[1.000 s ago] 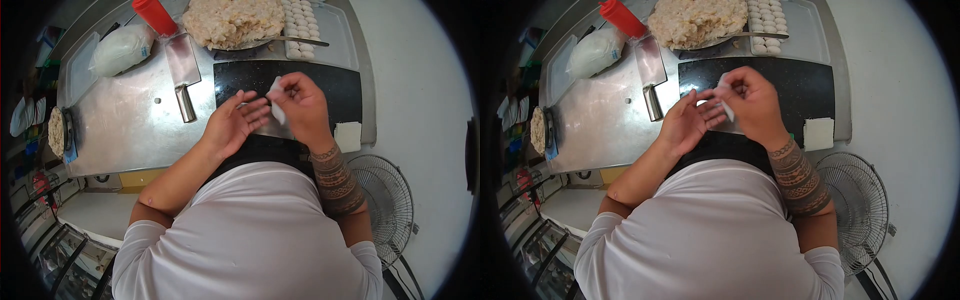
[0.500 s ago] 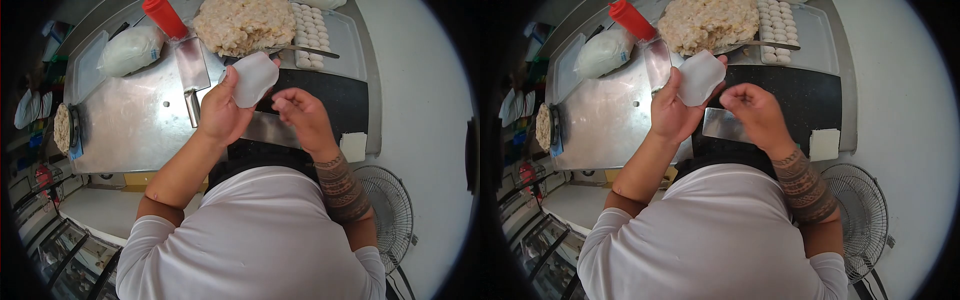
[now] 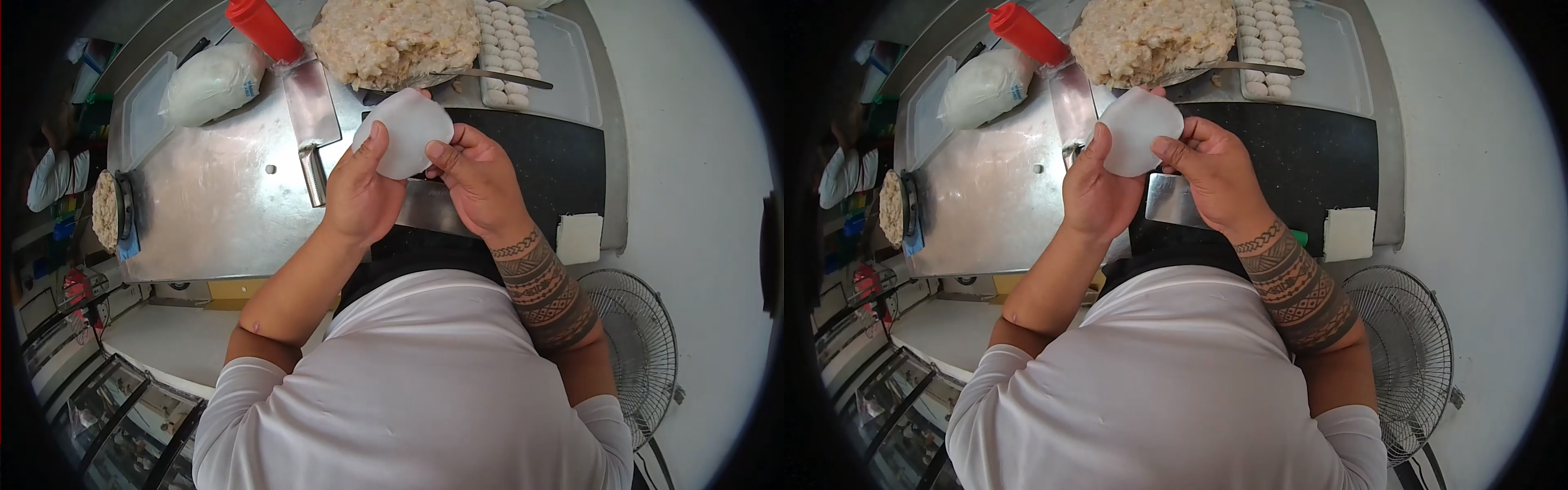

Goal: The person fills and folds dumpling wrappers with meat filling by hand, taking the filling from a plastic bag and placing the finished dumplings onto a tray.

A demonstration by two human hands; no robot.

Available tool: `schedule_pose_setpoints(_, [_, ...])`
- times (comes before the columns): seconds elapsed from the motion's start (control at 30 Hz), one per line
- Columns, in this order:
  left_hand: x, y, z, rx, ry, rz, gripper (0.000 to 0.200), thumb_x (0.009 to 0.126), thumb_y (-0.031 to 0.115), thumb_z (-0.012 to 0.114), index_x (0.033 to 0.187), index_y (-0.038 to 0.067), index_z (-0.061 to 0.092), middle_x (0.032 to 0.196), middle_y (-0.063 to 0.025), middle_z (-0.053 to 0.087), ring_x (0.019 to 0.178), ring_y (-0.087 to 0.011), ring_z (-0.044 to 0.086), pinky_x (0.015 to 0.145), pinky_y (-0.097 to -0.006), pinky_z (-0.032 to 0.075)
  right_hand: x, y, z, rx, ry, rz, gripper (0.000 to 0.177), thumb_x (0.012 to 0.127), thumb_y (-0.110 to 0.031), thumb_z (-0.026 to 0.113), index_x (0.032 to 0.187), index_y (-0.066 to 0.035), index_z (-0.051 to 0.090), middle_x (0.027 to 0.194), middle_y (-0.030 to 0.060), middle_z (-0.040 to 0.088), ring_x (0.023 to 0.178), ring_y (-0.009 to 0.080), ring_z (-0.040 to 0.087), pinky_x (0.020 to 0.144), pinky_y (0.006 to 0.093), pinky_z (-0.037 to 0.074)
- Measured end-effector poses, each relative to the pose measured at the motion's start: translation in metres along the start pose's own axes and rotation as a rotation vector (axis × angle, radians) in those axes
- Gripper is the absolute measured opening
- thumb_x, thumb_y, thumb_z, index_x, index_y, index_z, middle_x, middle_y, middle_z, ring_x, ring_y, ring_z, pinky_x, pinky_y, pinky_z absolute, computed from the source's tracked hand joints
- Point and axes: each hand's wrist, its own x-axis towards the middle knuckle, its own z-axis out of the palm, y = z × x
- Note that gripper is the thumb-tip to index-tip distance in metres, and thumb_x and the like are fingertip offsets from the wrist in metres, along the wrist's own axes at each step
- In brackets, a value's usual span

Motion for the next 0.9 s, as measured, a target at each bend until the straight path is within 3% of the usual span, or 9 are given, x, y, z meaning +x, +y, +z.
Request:
schedule_pose_setpoints(0.13, [-0.003,0.004,-0.009,-0.058,0.024,-0.020,0.054,0.107,0.032,0.053,0.149,0.000,0.044,0.144,-0.0154,0.058,0.133,-0.0289,0.056,0.113,-0.0447,0.042,-0.001,-0.010,-0.013,-0.073,-0.018,-0.027,0.022,0.099,-0.010,0.069,0.117,0.002,0.067,0.103,0.0034,0.070,0.089,0.0079,0.062,0.082,0.0237,0.051])
schedule_pose_setpoints(0.2, [-0.003,0.007,-0.008,-0.080,0.148,-0.036,0.040,0.104,0.018,0.059,0.140,0.001,0.054,0.134,-0.0138,0.064,0.126,-0.0260,0.061,0.111,-0.0433,0.046,-0.004,-0.019,-0.016,-0.107,-0.033,-0.030,0.024,0.100,-0.009,0.068,0.120,0.003,0.067,0.103,0.0040,0.070,0.090,0.0083,0.063,0.083,0.0237,0.051])
schedule_pose_setpoints(0.3, [-0.004,0.010,-0.016,-0.125,0.146,-0.086,0.034,0.105,0.013,0.057,0.136,0.000,0.055,0.133,-0.0136,0.065,0.124,-0.0259,0.063,0.110,-0.0440,0.048,-0.007,-0.024,-0.021,-0.138,-0.058,-0.035,0.027,0.101,-0.009,0.065,0.124,0.004,0.066,0.105,0.0048,0.070,0.091,0.0090,0.063,0.085,0.0236,0.051])
schedule_pose_setpoints(0.57, [-0.007,0.014,-0.011,-0.054,0.129,-0.086,0.030,0.105,0.014,0.057,0.132,0.001,0.057,0.129,-0.0129,0.066,0.122,-0.0265,0.064,0.109,-0.0470,0.048,-0.008,-0.026,-0.020,-0.117,-0.098,-0.060,0.026,0.104,-0.017,0.063,0.121,0.003,0.067,0.107,0.0047,0.070,0.092,0.0098,0.063,0.085,0.0250,0.052])
schedule_pose_setpoints(0.63, [-0.008,0.015,-0.011,-0.053,0.123,-0.080,0.030,0.105,0.014,0.057,0.132,0.001,0.057,0.129,-0.0129,0.067,0.122,-0.0265,0.064,0.109,-0.0472,0.048,-0.006,-0.022,-0.022,-0.270,0.005,-0.076,0.025,0.105,-0.020,0.063,0.117,0.002,0.068,0.102,0.0037,0.070,0.089,0.0094,0.063,0.083,0.0259,0.052])
schedule_pose_setpoints(0.73, [-0.009,0.017,-0.012,0.000,0.145,-0.078,0.033,0.105,0.016,0.056,0.135,0.001,0.054,0.132,-0.0151,0.065,0.125,-0.0284,0.063,0.109,-0.0475,0.049,-0.007,-0.021,-0.023,-0.142,0.046,-0.052,0.024,0.105,-0.020,0.063,0.114,0.001,0.069,0.097,0.0029,0.070,0.085,0.0092,0.063,0.080,0.0257,0.052])
schedule_pose_setpoints(0.83, [-0.008,0.017,-0.013,-0.018,0.125,-0.085,0.034,0.105,0.016,0.056,0.134,-0.001,0.054,0.132,-0.0159,0.065,0.125,-0.0285,0.063,0.109,-0.0470,0.049,-0.009,-0.024,-0.014,-0.013,0.039,-0.044,0.022,0.105,-0.018,0.063,0.112,0.002,0.069,0.094,0.0021,0.070,0.082,0.0091,0.063,0.078,0.0254,0.053])
schedule_pose_setpoints(0.9, [-0.009,0.017,-0.009,-0.089,0.133,-0.123,0.029,0.104,0.013,0.059,0.131,0.002,0.056,0.128,-0.0128,0.067,0.120,-0.0250,0.066,0.108,-0.0424,0.050,-0.008,-0.021,-0.015,-0.113,0.021,-0.063,0.021,0.105,-0.017,0.062,0.112,0.002,0.069,0.094,0.0022,0.070,0.082,0.0089,0.063,0.077,0.0252,0.052])
